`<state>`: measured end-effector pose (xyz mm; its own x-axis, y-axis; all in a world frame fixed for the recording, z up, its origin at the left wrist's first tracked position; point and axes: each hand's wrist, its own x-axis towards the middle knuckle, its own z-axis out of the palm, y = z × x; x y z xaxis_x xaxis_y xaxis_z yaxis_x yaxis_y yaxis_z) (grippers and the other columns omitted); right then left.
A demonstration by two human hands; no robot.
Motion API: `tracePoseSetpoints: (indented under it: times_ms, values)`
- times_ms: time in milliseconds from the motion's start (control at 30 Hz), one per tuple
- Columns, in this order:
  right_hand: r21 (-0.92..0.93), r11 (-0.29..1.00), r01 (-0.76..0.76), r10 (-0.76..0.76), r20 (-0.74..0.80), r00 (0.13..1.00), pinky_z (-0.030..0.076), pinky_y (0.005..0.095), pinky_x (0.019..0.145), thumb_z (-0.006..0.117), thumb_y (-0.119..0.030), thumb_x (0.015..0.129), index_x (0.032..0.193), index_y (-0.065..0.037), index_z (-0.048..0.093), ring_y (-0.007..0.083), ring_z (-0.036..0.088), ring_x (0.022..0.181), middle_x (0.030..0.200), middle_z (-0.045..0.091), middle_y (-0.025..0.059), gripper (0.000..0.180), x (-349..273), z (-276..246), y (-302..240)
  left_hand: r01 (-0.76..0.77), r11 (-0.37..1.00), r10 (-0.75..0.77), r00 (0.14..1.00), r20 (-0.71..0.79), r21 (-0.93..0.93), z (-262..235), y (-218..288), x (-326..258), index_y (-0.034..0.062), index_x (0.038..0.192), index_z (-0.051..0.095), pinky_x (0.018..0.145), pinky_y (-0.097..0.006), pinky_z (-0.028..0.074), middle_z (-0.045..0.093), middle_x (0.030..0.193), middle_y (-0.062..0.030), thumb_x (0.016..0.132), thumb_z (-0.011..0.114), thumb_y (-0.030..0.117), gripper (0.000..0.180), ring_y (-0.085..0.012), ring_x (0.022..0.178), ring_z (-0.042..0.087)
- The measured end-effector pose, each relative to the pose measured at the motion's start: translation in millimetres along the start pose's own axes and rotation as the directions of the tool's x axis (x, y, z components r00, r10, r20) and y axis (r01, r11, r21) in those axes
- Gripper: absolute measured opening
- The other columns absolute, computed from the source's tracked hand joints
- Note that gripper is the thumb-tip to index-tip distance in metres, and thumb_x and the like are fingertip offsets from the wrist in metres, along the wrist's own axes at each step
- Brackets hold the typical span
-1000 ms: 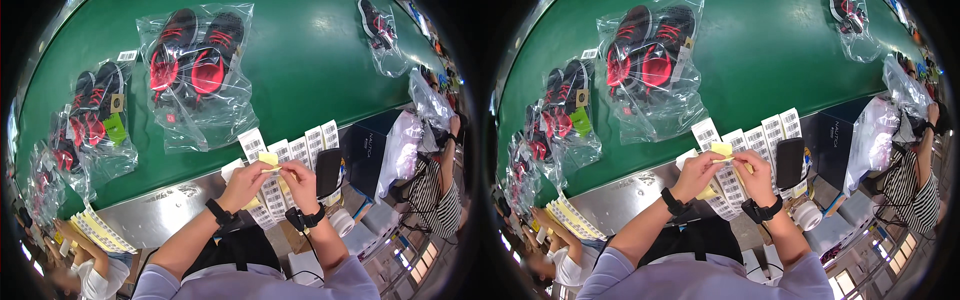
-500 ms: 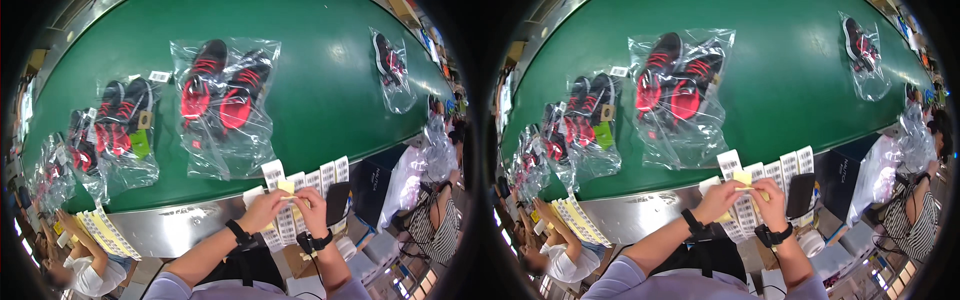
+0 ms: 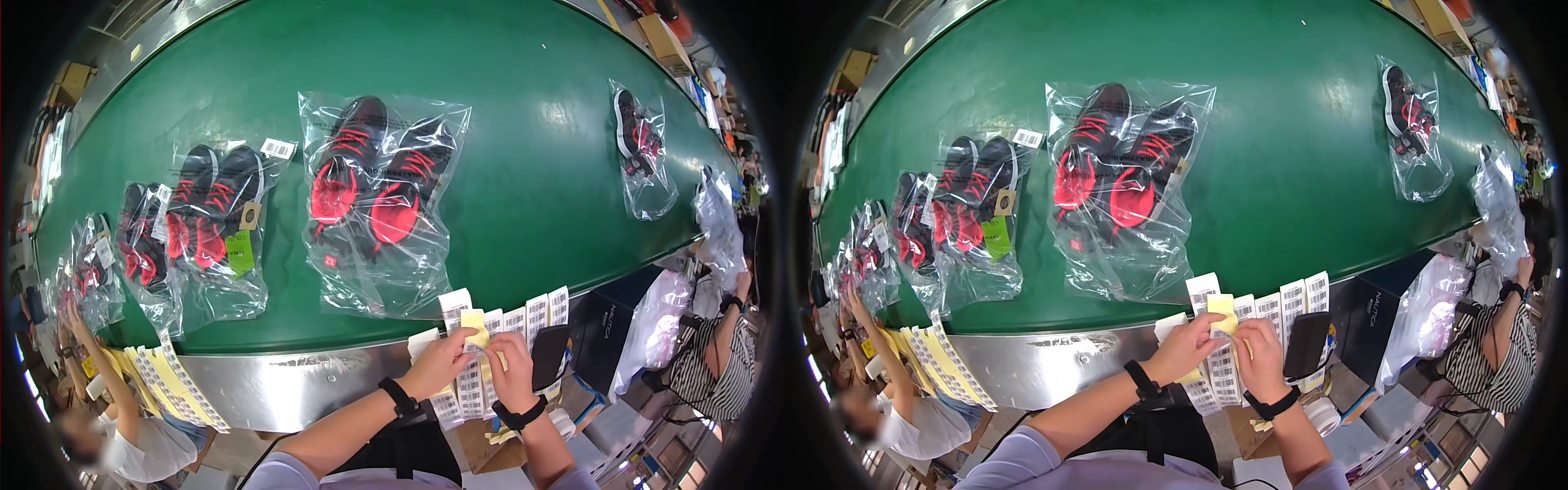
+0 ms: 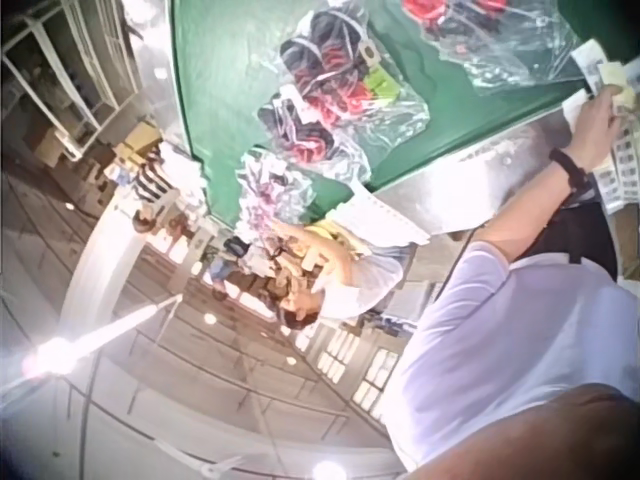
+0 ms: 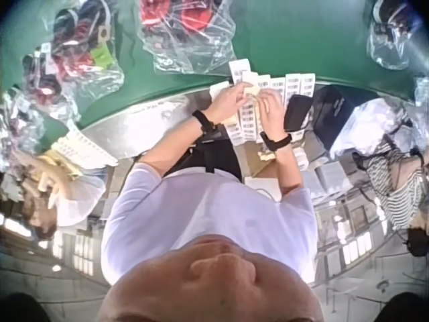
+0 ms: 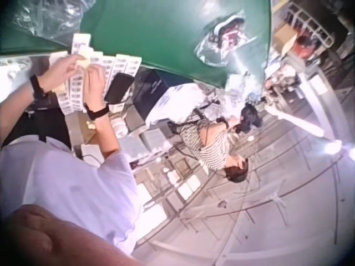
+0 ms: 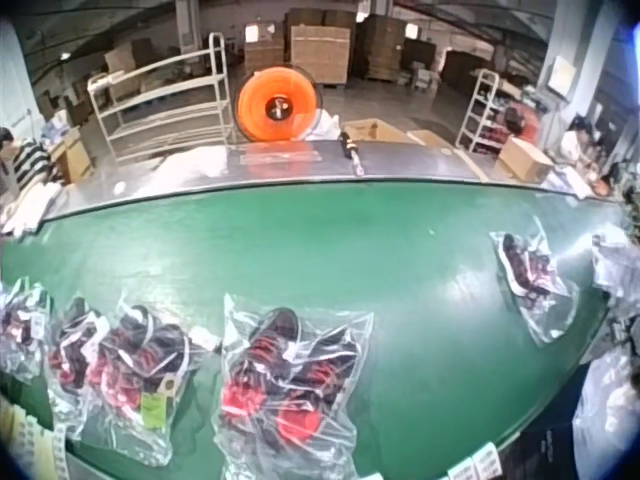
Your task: The recorder is applying barcode labels to the outside of clear plastic bags containing athletic shoes on a conveyor belt in a factory setting.
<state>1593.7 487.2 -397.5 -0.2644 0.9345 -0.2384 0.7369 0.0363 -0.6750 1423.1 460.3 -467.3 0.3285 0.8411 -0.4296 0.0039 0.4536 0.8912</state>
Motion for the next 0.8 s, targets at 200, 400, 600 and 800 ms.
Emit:
tracePoseSetpoints:
  times_ms: [200, 400, 600, 800]
  values:
    - [0.060, 0.998, 0.036, -0.032, -0.062, 0.998, 0.049, 0.0363, 0.079, 0.067, 0.003, 0.083, 0.087, 0.001, 0.058, 0.0291, 0.060, 0.086, 0.094, 0.060, 0.0140, 0.010, 48.0, -45.0, -20.5, 0.063, 0.998, -0.063, 0.997, 0.039, -0.017, 3.4, -4.0, 4.7, 0.0037, 0.135, 0.045, 0.069, -0.034, 0.054, 0.071, 0.092, -0.0162, 0.095, 0.063, 0.005, 0.043, -0.0216, 0.080, 0.071]
    - [0.712, 0.692, -0.123, 0.177, -0.002, 0.984, 0.045, 0.0297, 0.096, 0.065, -0.007, 0.095, 0.108, 0.005, 0.067, 0.0131, 0.060, 0.103, 0.111, 0.067, 0.0081, 0.018, 232.0, -69.3, -19.9, 0.102, 0.995, -0.099, 0.990, 0.097, -0.023, 7.3, -2.0, 4.7, 0.0016, 0.135, 0.044, 0.071, -0.031, 0.053, 0.072, 0.094, -0.0146, 0.098, 0.062, 0.010, 0.042, -0.0183, 0.081, 0.070]
    - [0.575, 0.727, -0.375, 0.193, 0.353, 0.915, 0.049, 0.0312, 0.089, 0.070, -0.016, 0.090, 0.097, -0.003, 0.067, 0.0139, 0.063, 0.093, 0.097, 0.069, 0.0046, 0.014, 385.9, -46.8, 5.4, 0.100, 0.994, -0.095, 0.987, 0.132, -0.039, 17.8, -4.2, 11.0, 0.0026, 0.135, 0.045, 0.074, -0.033, 0.055, 0.072, 0.099, -0.0161, 0.098, 0.062, 0.010, 0.042, -0.0217, 0.086, 0.072]
    - [0.400, 0.742, -0.538, 0.292, 0.530, 0.796, 0.053, 0.0330, 0.083, 0.069, -0.013, 0.090, 0.095, -0.003, 0.067, 0.0165, 0.067, 0.086, 0.091, 0.070, 0.0063, 0.012, 421.1, -27.1, -5.3, 0.088, 0.996, -0.086, 0.988, 0.129, -0.012, 16.6, -5.7, 11.9, 0.0049, 0.133, 0.048, 0.070, -0.037, 0.056, 0.071, 0.098, -0.0181, 0.096, 0.065, 0.013, 0.042, -0.0290, 0.086, 0.073]
